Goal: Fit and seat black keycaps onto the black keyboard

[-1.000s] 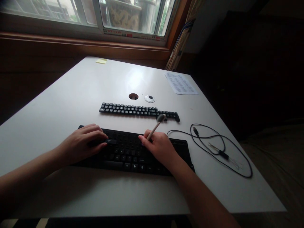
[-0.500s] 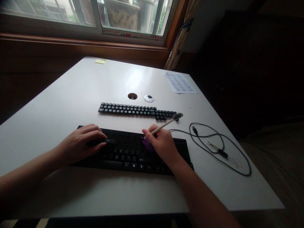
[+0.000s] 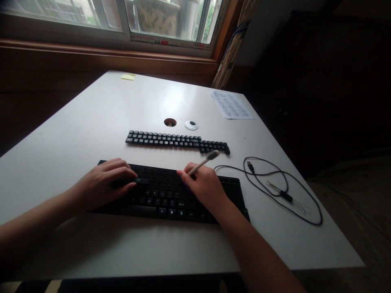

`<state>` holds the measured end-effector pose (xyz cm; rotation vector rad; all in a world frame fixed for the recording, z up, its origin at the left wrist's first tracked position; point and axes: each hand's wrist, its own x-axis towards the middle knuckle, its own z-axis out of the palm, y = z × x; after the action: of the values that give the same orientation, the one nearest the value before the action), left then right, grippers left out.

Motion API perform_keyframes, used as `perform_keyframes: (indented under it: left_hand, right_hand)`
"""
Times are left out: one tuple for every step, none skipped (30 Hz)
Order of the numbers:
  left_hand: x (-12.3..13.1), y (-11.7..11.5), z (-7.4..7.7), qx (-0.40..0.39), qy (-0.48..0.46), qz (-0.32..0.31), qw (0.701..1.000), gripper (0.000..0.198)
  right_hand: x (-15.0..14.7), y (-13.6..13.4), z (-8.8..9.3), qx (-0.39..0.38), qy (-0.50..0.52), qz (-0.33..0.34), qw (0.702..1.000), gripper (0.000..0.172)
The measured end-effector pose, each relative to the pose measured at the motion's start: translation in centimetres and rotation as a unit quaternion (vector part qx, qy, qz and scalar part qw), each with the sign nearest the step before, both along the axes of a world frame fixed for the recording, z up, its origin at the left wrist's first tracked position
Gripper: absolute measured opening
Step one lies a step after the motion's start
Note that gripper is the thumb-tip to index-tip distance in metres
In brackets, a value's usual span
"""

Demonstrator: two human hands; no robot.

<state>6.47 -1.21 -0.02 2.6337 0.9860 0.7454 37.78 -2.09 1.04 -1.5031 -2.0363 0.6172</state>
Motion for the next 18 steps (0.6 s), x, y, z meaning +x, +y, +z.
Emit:
perform_keyframes:
  left_hand:
    - [0.0, 0.0, 0.0, -0.001, 0.000, -0.001, 1.000, 0.011]
    - [0.0, 0.0, 0.0, -0.002, 0.000, -0.002, 1.000, 0.011]
    - [0.0, 0.1, 0.0, -0.002, 0.000, -0.002, 1.000, 0.011]
    - [0.0, 0.1, 0.0, -0.003, 0.000, -0.003, 1.000, 0.011]
    - [0.0, 0.1, -0.1, -0.003, 0.001, -0.003, 1.000, 0.011]
    - [0.1, 0.1, -0.1, -0.003, 0.001, -0.002, 1.000, 0.011]
    - [0.1, 0.1, 0.0, -0.003, 0.002, -0.001, 1.000, 0.010]
    - [0.1, 0.1, 0.0, -0.003, 0.003, 0.000, 1.000, 0.010]
    - [0.1, 0.1, 0.0, -0.003, 0.004, 0.001, 1.000, 0.011]
    - [0.1, 0.1, 0.0, -0.003, 0.005, 0.001, 1.000, 0.011]
    - [0.1, 0.1, 0.0, -0.003, 0.007, 0.000, 1.000, 0.011]
    - [0.1, 0.0, 0.1, -0.004, 0.008, 0.000, 1.000, 0.011]
    - [0.1, 0.0, 0.1, -0.003, 0.009, 0.000, 1.000, 0.011]
    - [0.1, 0.0, 0.1, -0.002, 0.010, 0.000, 1.000, 0.012]
    - [0.1, 0.0, 0.1, -0.001, 0.010, 0.000, 1.000, 0.012]
    - [0.1, 0.0, 0.1, 0.001, 0.011, 0.000, 1.000, 0.012]
    - [0.1, 0.0, 0.1, 0.002, 0.011, 0.001, 1.000, 0.012]
    - [0.1, 0.0, 0.2, 0.004, 0.011, 0.000, 1.000, 0.012]
  right_hand:
    - [-0.1, 0.0, 0.1, 0.000, -0.001, 0.001, 1.000, 0.030]
    - [-0.3, 0.1, 0.2, 0.000, 0.000, 0.001, 1.000, 0.030]
    - [-0.4, 0.1, 0.3, -0.001, 0.001, 0.002, 1.000, 0.030]
    - [-0.5, 0.2, 0.3, -0.003, 0.003, 0.003, 1.000, 0.030]
    - [-0.7, 0.2, 0.4, -0.006, 0.005, 0.005, 1.000, 0.030]
    - [-0.8, 0.2, 0.4, -0.010, 0.007, 0.008, 1.000, 0.030]
    - [-0.9, 0.3, 0.5, -0.012, 0.009, 0.009, 1.000, 0.030]
    - [-1.0, 0.3, 0.5, -0.013, 0.009, 0.012, 1.000, 0.030]
    - [-1.1, 0.4, 0.5, -0.015, 0.008, 0.015, 1.000, 0.030]
    - [-1.1, 0.4, 0.5, -0.019, 0.008, 0.017, 1.000, 0.030]
    - [-1.1, 0.5, 0.5, -0.025, 0.009, 0.021, 0.999, 0.030]
    - [-1.2, 0.5, 0.5, -0.031, 0.009, 0.024, 0.999, 0.030]
    - [-1.2, 0.5, 0.4, -0.036, 0.007, 0.026, 0.999, 0.030]
    - [-1.3, 0.5, 0.4, -0.039, 0.003, 0.028, 0.999, 0.029]
    - [-1.4, 0.5, 0.4, -0.040, -0.004, 0.031, 0.999, 0.029]
    - [-1.5, 0.4, 0.3, -0.040, -0.012, 0.034, 0.999, 0.029]
    - [-1.6, 0.4, 0.3, -0.038, -0.019, 0.039, 0.998, 0.029]
    - [-1.6, 0.3, 0.3, -0.038, -0.023, 0.043, 0.998, 0.029]
